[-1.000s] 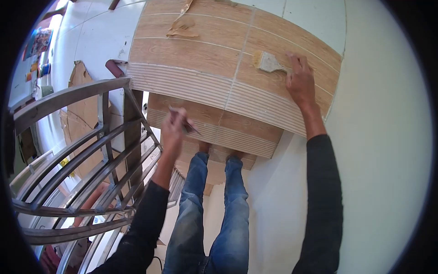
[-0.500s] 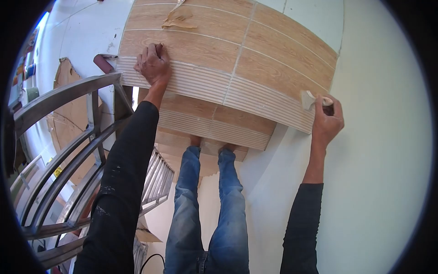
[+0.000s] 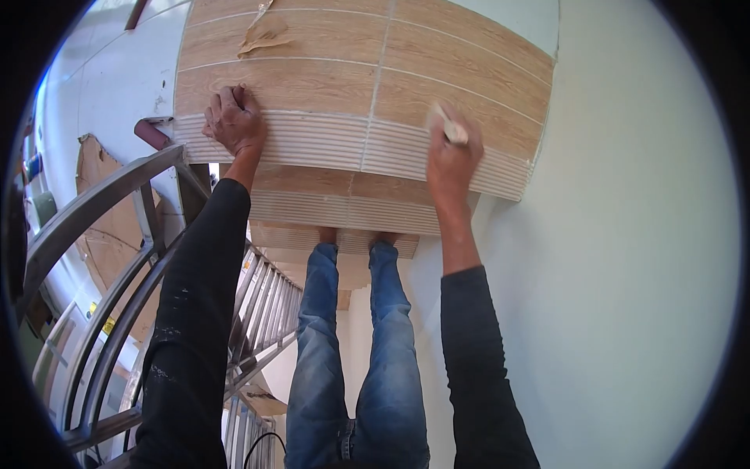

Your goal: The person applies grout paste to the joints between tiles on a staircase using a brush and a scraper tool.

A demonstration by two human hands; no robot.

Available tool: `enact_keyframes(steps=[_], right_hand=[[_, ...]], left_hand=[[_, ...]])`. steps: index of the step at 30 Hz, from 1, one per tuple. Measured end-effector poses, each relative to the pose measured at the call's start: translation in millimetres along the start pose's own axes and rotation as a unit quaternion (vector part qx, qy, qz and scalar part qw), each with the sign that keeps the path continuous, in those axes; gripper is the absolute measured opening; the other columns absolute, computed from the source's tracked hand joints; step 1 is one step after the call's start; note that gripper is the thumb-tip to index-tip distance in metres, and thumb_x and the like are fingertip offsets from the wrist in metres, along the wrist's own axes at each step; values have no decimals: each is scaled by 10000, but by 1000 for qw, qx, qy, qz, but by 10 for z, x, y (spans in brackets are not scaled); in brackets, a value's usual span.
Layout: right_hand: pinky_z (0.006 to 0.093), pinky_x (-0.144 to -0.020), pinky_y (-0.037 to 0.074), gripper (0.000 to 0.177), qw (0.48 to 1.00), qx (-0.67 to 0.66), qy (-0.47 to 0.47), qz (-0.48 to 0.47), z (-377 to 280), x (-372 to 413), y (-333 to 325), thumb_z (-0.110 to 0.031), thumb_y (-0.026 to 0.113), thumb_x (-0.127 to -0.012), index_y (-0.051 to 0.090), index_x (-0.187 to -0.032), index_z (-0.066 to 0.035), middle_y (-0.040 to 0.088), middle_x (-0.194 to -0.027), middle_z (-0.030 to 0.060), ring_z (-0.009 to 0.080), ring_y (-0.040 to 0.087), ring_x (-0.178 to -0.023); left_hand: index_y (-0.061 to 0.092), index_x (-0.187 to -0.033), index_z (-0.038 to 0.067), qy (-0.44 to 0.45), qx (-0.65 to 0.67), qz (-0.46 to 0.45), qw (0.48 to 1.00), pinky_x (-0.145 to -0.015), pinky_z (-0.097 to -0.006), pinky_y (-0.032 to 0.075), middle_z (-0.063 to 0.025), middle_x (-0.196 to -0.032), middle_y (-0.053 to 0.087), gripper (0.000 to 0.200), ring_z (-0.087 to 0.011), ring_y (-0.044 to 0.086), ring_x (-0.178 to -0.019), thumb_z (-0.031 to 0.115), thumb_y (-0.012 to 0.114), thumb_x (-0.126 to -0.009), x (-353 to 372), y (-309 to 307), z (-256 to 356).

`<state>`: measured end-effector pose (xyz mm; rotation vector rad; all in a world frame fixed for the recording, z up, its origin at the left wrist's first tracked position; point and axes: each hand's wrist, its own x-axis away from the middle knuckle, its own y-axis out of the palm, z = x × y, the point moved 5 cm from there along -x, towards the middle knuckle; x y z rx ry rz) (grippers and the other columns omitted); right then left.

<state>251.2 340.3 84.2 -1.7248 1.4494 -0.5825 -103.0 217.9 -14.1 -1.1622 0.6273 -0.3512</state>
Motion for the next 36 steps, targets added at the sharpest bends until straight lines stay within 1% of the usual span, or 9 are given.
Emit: enact_keyframes(steps=[5,8,10,12,18,20,24,30,36], right_hand=[[398,-916,563,234,956,-194,213,54,236,26,-368,-147,663,-1009,768,-1177,-23,749,-1155,198,299,735,-1022],[396,-926,559,227,962,-37,264,61,711,668,-655,-151,657,-1012,778,-1162,-30,758,-1123,191,289,729,-1045],[402,-928,554,222,968,135,202,61,475,873,-462,-147,658,-1008,786,-1153,-38,758,-1098,189,277,719,-1036],[408,-919,552,224,995,40,80,44,27,646,-5,-160,664,-1013,784,-1165,-48,743,-1080,195,279,702,-993],[339,-838,542,206,929,-306,203,-43,-340,170,202,-143,693,-1009,774,-1163,-31,738,-1004,103,179,673,-937],[300,-781,533,198,906,-248,209,-273,-138,508,242,-108,715,-986,768,-1156,-22,737,-1013,66,135,661,-940],[294,-798,550,179,867,-310,78,-381,-166,109,565,-74,737,-957,769,-1123,-15,764,-1012,69,136,678,-903],[274,-860,602,178,935,-230,9,-271,-335,-1231,490,-71,659,-1025,752,-1167,-16,775,-1204,103,152,728,-1030],[319,-907,571,166,830,-311,-89,-455,-1084,-232,1097,-104,766,-933,782,-1070,-13,794,-1120,94,168,715,-1006]], left_hand=[[693,-966,168,-9,6,-7,1000,-898,-529,362,-53,-1022,621,204,-308,595,-1019,372,687,-981,14,31,-20],[699,-962,170,-7,10,-5,1000,-899,-528,362,-65,-1005,607,203,-311,595,-1010,372,690,-976,1,-3,26],[702,-957,170,-6,0,-9,1000,-902,-528,363,-65,-1013,612,201,-310,597,-1010,371,693,-971,-2,-1,36],[702,-952,171,-6,-5,-4,1000,-905,-528,364,-65,-1014,613,199,-310,598,-1010,369,694,-969,6,-17,31],[702,-940,175,-5,-9,1,1000,-912,-520,371,-60,-1023,617,196,-302,603,-1010,370,699,-962,19,-1,21],[703,-939,177,-6,-15,9,1000,-913,-516,372,-57,-1026,618,195,-299,603,-1009,371,698,-962,-16,8,29],[700,-953,179,-16,11,-7,1000,-919,-530,373,-62,-1043,617,196,-308,602,-1023,373,680,-975,-12,-16,27],[690,-956,169,-15,11,-5,1000,-897,-535,380,-66,-1044,615,190,-322,601,-1017,357,669,-982,-3,-12,30],[669,-933,163,-21,54,28,998,-889,-515,385,-79,-987,602,145,-326,603,-975,302,697,-961,-27,-113,13]])
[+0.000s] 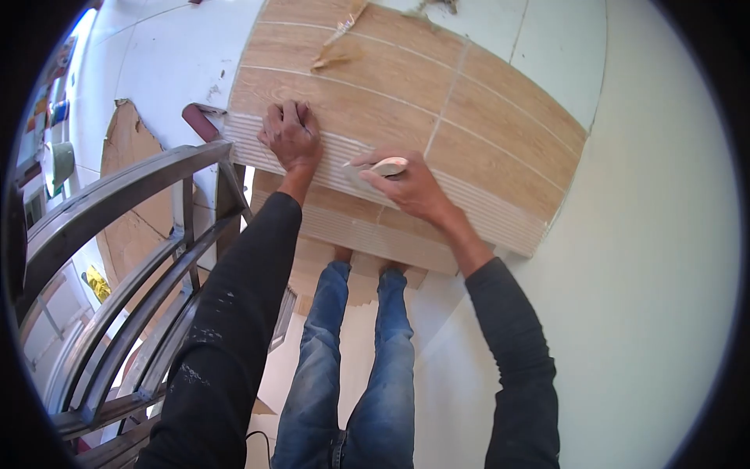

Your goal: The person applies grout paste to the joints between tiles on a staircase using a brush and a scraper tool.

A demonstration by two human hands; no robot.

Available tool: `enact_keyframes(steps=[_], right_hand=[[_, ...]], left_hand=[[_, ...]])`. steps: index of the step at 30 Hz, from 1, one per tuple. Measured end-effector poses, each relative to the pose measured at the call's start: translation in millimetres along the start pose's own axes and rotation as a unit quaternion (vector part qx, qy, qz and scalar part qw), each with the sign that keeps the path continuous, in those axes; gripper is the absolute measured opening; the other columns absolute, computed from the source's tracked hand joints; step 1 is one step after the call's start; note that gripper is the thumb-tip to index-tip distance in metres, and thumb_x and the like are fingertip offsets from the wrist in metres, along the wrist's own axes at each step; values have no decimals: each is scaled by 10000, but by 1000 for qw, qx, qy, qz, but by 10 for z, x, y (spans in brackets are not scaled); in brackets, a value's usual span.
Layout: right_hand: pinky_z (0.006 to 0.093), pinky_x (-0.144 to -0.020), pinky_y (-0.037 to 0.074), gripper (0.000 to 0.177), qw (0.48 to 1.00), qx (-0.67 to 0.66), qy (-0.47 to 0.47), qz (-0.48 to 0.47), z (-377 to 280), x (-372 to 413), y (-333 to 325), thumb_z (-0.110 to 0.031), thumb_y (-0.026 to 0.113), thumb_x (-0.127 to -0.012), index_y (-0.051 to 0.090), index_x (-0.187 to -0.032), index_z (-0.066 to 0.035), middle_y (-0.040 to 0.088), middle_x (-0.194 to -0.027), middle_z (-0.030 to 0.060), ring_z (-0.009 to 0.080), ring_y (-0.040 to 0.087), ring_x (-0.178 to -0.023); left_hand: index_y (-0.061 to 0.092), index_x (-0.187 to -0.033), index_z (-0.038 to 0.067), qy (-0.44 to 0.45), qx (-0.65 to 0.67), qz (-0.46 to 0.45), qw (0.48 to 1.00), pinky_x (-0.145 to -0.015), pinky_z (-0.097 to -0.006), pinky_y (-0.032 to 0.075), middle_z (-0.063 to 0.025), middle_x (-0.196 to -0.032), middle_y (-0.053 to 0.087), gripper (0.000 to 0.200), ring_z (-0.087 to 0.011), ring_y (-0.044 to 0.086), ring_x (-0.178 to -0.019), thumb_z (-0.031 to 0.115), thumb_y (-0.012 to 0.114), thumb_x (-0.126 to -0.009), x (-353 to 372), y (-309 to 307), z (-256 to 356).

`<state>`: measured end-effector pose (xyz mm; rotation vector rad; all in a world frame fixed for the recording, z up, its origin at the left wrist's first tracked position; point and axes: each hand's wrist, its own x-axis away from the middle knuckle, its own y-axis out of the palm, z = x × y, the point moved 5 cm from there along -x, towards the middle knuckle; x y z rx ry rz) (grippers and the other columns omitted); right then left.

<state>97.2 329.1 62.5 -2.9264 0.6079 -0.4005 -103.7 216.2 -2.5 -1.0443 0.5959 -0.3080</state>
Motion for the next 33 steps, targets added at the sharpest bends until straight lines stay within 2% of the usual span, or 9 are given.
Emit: enact_keyframes(steps=[2,5,10,15,18,23,26,30,33], right_hand=[[310,-873,575,159,994,-53,96,27,147,-228,45,-118,778,-931,788,-1036,2,798,-1068,96,161,719,-964],[303,-795,595,234,986,-116,87,84,491,-559,-534,-161,758,-971,767,-1161,-25,800,-1051,95,153,729,-915],[276,-693,601,258,973,3,77,218,-11,-673,-1224,-199,703,-1022,755,-1236,-66,791,-1045,87,134,734,-823],[276,-829,581,186,995,-15,71,68,-13,-327,57,-99,760,-960,796,-1135,-45,789,-1062,57,113,699,-921],[270,-796,586,181,976,-90,125,156,351,65,-229,-93,734,-988,786,-1153,-40,785,-1067,56,107,701,-911],[247,-728,583,201,953,0,164,255,28,264,-690,-96,716,-1010,767,-1192,-30,781,-1062,61,100,706,-880],[284,-759,592,200,994,51,55,82,-201,14,-66,-90,745,-972,781,-1153,-12,790,-1058,85,127,720,-901],[295,-837,586,190,973,-21,129,192,330,-69,-801,-91,735,-964,791,-1116,9,800,-1046,91,139,728,-945],[297,-826,586,189,965,60,117,225,-71,-94,-1137,-101,734,-963,796,-1107,5,800,-1038,88,136,725,-921]], left_hand=[[667,-939,153,-3,5,-20,1000,-903,-509,382,-74,-995,597,164,-311,579,-977,314,687,-960,-3,15,-5],[669,-927,155,-2,4,-25,1000,-898,-502,378,-59,-997,602,161,-295,579,-975,312,695,-954,-40,18,24],[679,-911,156,-7,-13,-25,1000,-890,-501,374,-46,-997,608,163,-285,577,-977,314,705,-945,-28,51,-1],[692,-935,155,2,2,-19,1000,-874,-499,375,-51,-990,616,139,-290,588,-953,291,679,-960,-33,-2,14],[691,-935,153,-9,2,-34,999,-879,-496,370,-50,-993,613,141,-289,585,-970,292,683,-956,-23,17,9],[694,-939,156,-11,0,-38,999,-893,-495,366,-45,-1002,610,140,-282,580,-987,295,684,-954,-33,13,25],[697,-943,159,-5,-9,-40,999,-898,-497,366,-43,-1006,609,143,-277,581,-991,301,683,-955,-36,11,21],[695,-937,166,3,-16,-34,999,-897,-503,372,-47,-1010,608,151,-285,584,-989,316,684,-954,-28,16,36],[688,-933,174,-6,-25,-35,999,-894,-506,376,-54,-1007,607,148,-296,585,-983,321,692,-950,-4,34,23]])
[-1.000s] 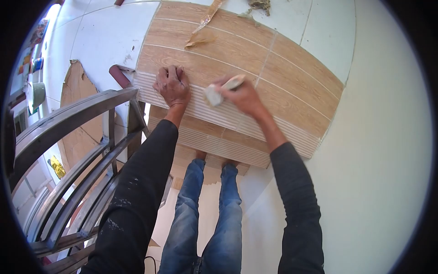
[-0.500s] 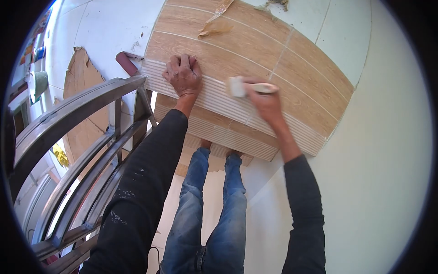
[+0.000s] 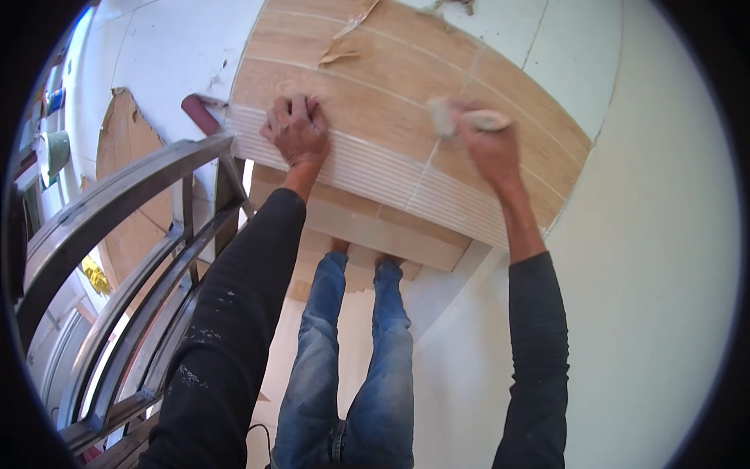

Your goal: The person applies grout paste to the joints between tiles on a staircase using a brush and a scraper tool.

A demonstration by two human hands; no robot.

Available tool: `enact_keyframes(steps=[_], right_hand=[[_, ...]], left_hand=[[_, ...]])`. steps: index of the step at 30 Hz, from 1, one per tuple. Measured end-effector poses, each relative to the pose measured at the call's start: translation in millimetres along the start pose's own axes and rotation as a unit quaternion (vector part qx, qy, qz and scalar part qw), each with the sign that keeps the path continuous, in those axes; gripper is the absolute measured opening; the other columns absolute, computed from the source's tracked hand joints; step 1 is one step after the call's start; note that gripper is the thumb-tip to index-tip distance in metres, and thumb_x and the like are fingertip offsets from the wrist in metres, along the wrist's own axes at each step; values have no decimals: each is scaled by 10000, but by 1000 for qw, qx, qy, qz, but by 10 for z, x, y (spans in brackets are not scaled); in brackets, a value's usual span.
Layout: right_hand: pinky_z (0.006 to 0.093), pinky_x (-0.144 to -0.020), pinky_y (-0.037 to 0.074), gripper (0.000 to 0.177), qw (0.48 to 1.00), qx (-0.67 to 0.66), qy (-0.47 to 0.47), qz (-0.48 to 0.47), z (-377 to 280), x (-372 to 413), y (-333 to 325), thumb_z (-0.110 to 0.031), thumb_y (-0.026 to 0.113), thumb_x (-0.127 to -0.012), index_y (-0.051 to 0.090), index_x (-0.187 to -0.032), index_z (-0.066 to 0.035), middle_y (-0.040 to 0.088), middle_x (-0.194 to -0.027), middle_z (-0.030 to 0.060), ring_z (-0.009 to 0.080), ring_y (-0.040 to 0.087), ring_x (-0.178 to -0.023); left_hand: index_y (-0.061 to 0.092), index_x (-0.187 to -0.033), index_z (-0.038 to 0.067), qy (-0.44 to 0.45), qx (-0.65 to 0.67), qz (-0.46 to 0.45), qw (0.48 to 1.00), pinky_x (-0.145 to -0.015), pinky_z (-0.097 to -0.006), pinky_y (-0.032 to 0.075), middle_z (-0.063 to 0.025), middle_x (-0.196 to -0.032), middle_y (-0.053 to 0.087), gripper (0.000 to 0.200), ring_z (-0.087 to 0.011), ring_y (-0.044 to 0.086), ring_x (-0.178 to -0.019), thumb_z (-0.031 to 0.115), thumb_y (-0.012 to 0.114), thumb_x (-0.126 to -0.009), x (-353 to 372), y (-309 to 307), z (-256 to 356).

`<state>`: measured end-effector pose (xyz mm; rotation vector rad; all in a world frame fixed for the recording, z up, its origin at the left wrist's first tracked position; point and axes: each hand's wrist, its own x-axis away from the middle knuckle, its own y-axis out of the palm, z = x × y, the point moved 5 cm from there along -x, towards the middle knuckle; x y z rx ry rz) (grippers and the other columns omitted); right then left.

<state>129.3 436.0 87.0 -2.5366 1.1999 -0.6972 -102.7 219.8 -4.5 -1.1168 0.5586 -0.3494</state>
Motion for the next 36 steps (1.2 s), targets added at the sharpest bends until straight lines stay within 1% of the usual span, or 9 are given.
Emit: enact_keyframes(steps=[2,8,11,15,19,22,30,34,36], right_hand=[[281,-783,586,194,973,59,-117,-189,-37,158,260,-120,745,-962,799,-1107,-2,799,-1021,77,129,717,-875],[266,-693,565,246,992,57,-13,-111,175,-1077,-471,-204,728,-986,790,-1177,-63,787,-968,34,92,696,-824],[258,-678,558,251,988,129,-65,-49,-109,-1512,-710,-217,691,-1010,776,-1189,-63,771,-958,10,83,687,-853],[272,-722,570,233,987,-37,-90,-129,-124,-1435,-42,-199,747,-981,781,-1152,-44,769,-978,18,93,684,-868],[292,-718,589,198,969,33,-157,-188,-541,-1249,524,-135,743,-955,789,-1114,-27,777,-986,54,125,698,-844],[303,-707,600,199,992,-41,-55,-104,-346,-1731,246,-138,726,-959,788,-1114,-31,783,-1000,71,146,726,-856],[248,-616,568,239,989,88,-78,94,-654,-1995,-391,-253,723,-993,795,-1160,-98,769,-889,24,104,716,-738],[263,-632,578,264,973,-109,-130,-154,-940,-1513,815,-252,725,-979,787,-1167,-78,794,-933,60,128,728,-749],[309,-641,589,254,961,-28,-196,-195,-1073,-1289,1361,-275,751,-926,824,-1085,-91,800,-881,61,136,734,-751]], left_hand=[[685,-933,177,5,2,0,1000,-893,-506,376,-56,-1003,605,145,-300,586,-981,321,696,-947,-11,-1,12],[675,-932,167,11,0,-2,1000,-880,-498,375,-58,-988,595,144,-304,585,-966,309,690,-955,-25,-28,22],[672,-931,160,9,2,6,1000,-876,-498,378,-64,-988,593,149,-309,583,-962,305,681,-961,-36,-24,37],[673,-920,168,0,1,-15,1000,-886,-509,378,-61,-1003,597,127,-304,581,-994,290,707,-918,-34,-21,26],[666,-932,145,2,6,-17,1000,-873,-500,381,-79,-996,596,160,-313,579,-964,303,668,-962,-83,-87,71],[674,-941,149,3,7,-18,1000,-875,-490,374,-69,-999,598,148,-304,576,-970,296,667,-955,-104,-56,37],[681,-945,148,-10,9,-37,999,-887,-492,360,-61,-1011,600,129,-290,575,-982,277,673,-944,-79,-54,18],[680,-947,140,-7,16,-36,999,-882,-492,360,-62,-1012,600,139,-292,574,-981,279,671,-946,-61,-70,36],[679,-947,137,-4,13,-37,999,-881,-491,362,-62,-1010,599,145,-293,574,-980,282,671,-946,-90,-43,69]])
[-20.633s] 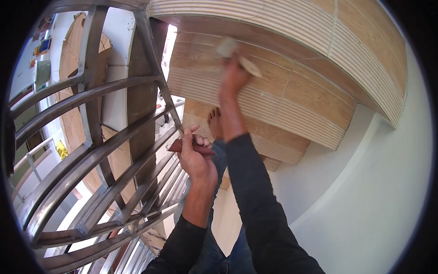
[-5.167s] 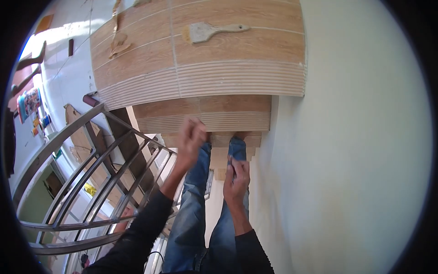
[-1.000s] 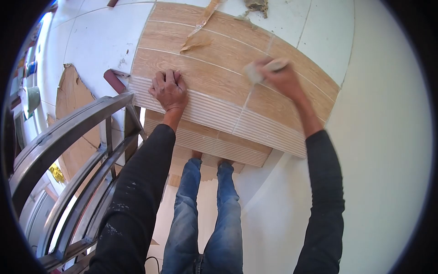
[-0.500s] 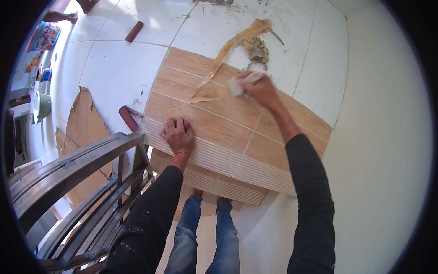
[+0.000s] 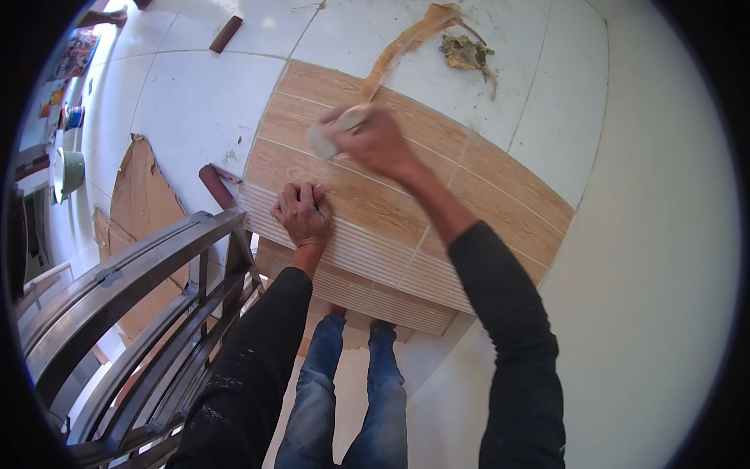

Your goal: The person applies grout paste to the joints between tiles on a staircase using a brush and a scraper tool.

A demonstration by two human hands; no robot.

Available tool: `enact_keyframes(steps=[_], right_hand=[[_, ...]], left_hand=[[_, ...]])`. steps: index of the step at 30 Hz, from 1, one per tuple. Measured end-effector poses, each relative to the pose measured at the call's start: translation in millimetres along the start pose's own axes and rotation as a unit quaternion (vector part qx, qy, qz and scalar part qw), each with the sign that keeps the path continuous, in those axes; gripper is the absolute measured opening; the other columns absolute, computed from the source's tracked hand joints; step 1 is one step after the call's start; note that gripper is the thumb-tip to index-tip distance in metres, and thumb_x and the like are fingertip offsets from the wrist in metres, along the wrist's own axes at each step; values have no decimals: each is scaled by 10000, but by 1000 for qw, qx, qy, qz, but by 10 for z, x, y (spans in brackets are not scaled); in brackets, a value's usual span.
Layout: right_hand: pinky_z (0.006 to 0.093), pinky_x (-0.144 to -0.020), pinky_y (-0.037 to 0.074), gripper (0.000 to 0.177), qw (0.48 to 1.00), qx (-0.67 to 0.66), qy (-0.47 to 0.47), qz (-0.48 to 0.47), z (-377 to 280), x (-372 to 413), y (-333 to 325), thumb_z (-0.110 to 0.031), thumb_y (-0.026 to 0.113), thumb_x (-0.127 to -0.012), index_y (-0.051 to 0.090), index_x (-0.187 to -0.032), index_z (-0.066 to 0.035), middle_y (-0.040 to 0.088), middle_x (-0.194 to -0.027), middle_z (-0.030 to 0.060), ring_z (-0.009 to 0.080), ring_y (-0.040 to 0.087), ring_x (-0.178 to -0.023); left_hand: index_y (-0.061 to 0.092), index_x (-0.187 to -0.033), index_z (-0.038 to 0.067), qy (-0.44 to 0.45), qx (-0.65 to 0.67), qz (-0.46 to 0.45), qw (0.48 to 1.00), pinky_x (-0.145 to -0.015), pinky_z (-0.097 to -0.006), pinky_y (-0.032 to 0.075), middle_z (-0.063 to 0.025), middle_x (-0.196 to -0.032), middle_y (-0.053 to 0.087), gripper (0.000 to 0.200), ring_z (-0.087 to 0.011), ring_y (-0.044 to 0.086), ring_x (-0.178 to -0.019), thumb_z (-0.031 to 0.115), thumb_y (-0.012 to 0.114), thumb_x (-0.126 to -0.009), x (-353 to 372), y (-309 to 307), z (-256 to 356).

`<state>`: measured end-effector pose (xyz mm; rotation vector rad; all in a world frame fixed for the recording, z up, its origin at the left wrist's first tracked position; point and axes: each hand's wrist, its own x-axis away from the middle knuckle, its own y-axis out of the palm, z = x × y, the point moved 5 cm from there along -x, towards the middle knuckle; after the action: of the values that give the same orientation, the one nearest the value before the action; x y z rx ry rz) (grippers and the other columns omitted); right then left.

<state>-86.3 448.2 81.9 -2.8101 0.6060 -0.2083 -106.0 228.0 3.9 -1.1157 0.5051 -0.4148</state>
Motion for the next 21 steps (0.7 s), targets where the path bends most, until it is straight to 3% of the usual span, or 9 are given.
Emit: enact_keyframes(steps=[3,4,6,8,12,13,16,19,21], right_hand=[[333,-676,599,252,994,69,81,-16,183,-65,96,-289,756,-890,843,-1029,-98,803,-855,72,144,740,-761],[329,-714,608,250,996,64,48,39,400,-96,-40,-284,747,-910,837,-1053,-99,812,-897,70,149,750,-785],[332,-769,618,244,992,-17,81,91,669,-126,-468,-273,745,-929,828,-1079,-99,815,-946,61,145,758,-823],[321,-790,620,238,987,37,99,124,795,-197,-992,-262,747,-944,817,-1103,-99,812,-991,53,142,759,-850],[255,-662,566,276,951,167,90,243,721,-262,-1860,-319,751,-991,804,-1196,-141,788,-959,4,93,724,-794],[269,-679,576,286,952,133,94,259,576,-216,-1946,-325,753,-987,803,-1204,-146,791,-983,21,112,731,-834],[274,-682,582,292,967,74,116,213,309,156,-2031,-324,766,-973,804,-1202,-148,792,-998,30,133,737,-853],[265,-653,564,306,963,106,245,-40,325,661,-1709,-334,785,-943,801,-1179,-140,778,-934,27,127,711,-781],[262,-654,562,290,951,141,251,-109,687,791,-1717,-319,790,-937,798,-1172,-148,774,-935,14,116,696,-765]], left_hand=[[680,-948,139,2,-9,1,1000,-876,-490,364,-61,-1008,600,148,-293,573,-975,286,669,-948,22,1,-26],[682,-951,140,4,-16,3,1000,-875,-489,365,-60,-1006,600,148,-292,573,-971,287,668,-949,24,4,-31],[684,-954,142,2,-20,6,1000,-873,-489,366,-59,-1003,600,148,-290,573,-967,289,667,-950,17,20,-12],[672,-920,155,-1,-12,-1,1000,-890,-488,356,-51,-998,591,147,-289,565,-991,293,715,-894,20,28,-35],[685,-957,144,1,-15,-5,1000,-871,-487,363,-56,-1002,597,134,-287,571,-969,277,667,-946,10,1,-19],[683,-954,144,2,-13,-3,1000,-871,-487,362,-56,-1001,595,133,-289,570,-972,276,666,-946,8,8,-24],[680,-952,144,1,-6,-6,1000,-876,-489,361,-57,-1003,592,132,-292,568,-978,275,665,-947,15,3,-28],[676,-950,146,-2,-2,-9,1000,-890,-493,363,-61,-1009,590,132,-297,568,-984,277,666,-947,-8,3,-15],[674,-949,147,-3,-5,-16,1000,-898,-495,365,-63,-1012,590,132,-299,568,-987,279,666,-946,14,6,-33]])
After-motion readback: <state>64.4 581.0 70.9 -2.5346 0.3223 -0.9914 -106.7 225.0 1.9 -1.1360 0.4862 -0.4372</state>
